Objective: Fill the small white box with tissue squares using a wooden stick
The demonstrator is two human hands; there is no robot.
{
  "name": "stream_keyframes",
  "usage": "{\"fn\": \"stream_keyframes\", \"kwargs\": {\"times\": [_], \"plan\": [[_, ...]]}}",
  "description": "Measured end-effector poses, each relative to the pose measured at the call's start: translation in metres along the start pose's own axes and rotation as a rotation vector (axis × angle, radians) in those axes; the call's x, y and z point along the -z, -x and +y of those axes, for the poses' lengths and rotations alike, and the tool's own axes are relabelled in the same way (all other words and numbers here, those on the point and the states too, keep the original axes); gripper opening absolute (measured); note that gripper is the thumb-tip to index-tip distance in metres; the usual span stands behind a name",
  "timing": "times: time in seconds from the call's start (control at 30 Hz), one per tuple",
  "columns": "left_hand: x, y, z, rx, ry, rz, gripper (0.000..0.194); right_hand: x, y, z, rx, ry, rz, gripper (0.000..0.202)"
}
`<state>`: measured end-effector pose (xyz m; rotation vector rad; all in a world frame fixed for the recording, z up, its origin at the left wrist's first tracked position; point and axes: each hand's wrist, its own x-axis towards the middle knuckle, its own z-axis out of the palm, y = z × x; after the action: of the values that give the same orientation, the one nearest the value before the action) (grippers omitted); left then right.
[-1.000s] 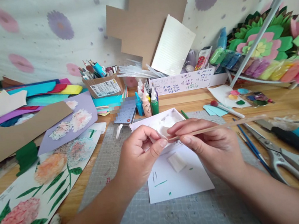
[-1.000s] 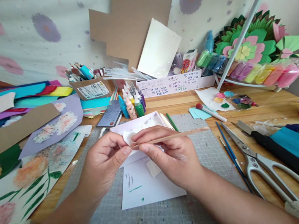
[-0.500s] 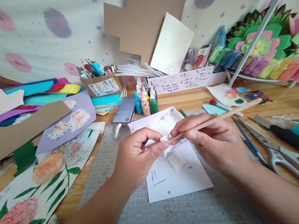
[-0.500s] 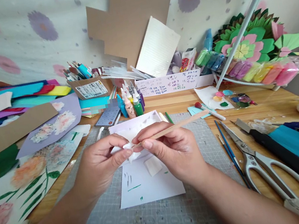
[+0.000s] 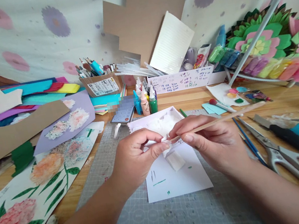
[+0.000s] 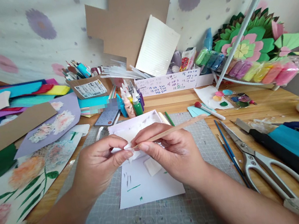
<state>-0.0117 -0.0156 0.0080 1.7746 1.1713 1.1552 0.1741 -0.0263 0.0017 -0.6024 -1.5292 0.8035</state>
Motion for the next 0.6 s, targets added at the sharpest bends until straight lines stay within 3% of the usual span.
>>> {"fn": "stream_keyframes", "kwargs": {"times": [0.6], "plan": [[-0.0007, -0.0011, 0.0002, -0.055, -0.044, 0.016, 0.007, -0.0005, -0.0021, -0.0032, -0.003, 0.061, 0.003, 0.015]]}}
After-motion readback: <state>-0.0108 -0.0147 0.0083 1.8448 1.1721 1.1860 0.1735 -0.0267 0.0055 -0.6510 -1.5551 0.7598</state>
